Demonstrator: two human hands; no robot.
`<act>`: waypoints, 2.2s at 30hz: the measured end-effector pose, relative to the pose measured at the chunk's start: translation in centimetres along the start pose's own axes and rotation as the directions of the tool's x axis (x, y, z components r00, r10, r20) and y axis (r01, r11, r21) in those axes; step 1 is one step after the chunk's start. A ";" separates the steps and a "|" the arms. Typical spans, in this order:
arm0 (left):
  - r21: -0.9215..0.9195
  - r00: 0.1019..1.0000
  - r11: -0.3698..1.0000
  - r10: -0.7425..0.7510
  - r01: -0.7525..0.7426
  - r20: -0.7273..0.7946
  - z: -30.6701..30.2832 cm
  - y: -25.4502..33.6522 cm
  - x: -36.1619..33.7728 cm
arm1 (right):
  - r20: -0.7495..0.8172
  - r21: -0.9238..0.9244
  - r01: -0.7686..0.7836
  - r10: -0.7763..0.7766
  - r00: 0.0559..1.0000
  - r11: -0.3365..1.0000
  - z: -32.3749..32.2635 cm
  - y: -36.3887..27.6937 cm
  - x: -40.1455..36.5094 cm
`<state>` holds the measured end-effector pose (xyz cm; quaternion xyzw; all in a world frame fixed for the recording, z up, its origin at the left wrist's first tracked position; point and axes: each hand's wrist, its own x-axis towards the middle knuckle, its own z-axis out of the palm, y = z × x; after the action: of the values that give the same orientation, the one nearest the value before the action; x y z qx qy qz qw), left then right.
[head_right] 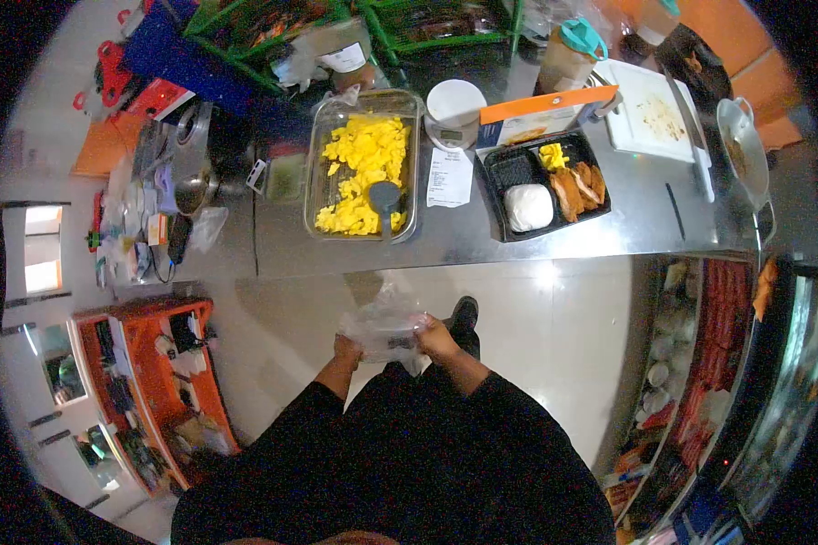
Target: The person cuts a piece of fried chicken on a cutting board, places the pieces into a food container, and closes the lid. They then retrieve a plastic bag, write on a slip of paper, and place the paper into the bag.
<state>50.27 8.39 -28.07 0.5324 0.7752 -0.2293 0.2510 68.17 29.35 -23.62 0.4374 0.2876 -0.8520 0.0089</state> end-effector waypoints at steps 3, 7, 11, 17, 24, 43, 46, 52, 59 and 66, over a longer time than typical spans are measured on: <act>-0.740 0.891 0.641 0.190 0.206 0.413 -6.3 -0.6 -1.2 | 0.207 -0.112 -0.096 0.117 0.971 0.989 0.3 -1.9 -0.7; -0.367 0.842 -0.834 0.194 0.412 0.504 -11.6 -0.2 -5.8 | 0.414 -0.439 0.075 0.127 0.901 0.896 1.2 -4.0 0.2; -0.318 0.908 -0.868 0.285 0.380 0.308 -12.8 -2.4 -9.8 | 0.507 -0.202 -0.077 0.172 0.845 0.976 6.7 -7.0 -0.6; -0.579 0.948 -0.757 0.305 0.301 0.095 -8.6 -7.8 -13.6 | 0.520 -0.250 -0.142 0.257 0.815 0.958 19.6 -9.6 -4.0; -0.424 0.976 -0.891 -0.083 -0.163 -0.201 -8.5 -20.0 -20.7 | 0.432 -0.278 0.040 0.088 0.897 0.960 34.1 -2.8 -2.7; -0.052 0.676 -0.674 -0.735 -0.737 -0.056 0.0 -40.8 -33.2 | 0.568 -0.480 0.660 -0.369 0.736 0.578 59.0 7.0 8.4; -0.519 0.608 -0.590 -0.777 -0.618 0.160 3.7 -47.2 -32.8 | 0.561 -0.368 0.636 -0.384 0.734 0.678 62.5 0.3 9.5; -0.978 -0.121 0.206 -0.972 -0.037 -0.201 0.7 -56.9 -35.8 | 0.692 -0.555 0.821 -0.470 0.547 0.139 65.9 -4.4 17.0; -0.850 0.159 -0.064 -0.987 -0.523 -0.023 -9.0 -61.5 -31.4 | 0.770 -0.492 0.870 -0.451 0.452 0.033 76.9 -7.8 18.8; -0.961 -0.032 0.244 -0.968 0.128 -0.249 -2.6 -74.4 -29.3 | 0.354 -0.491 0.860 -0.871 0.342 0.138 82.9 -10.4 21.4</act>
<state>-11.08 -35.15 -0.94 -0.0363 0.9243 0.3376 -0.1741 -9.23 1.81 2.81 0.1692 0.7399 -0.5523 -0.3448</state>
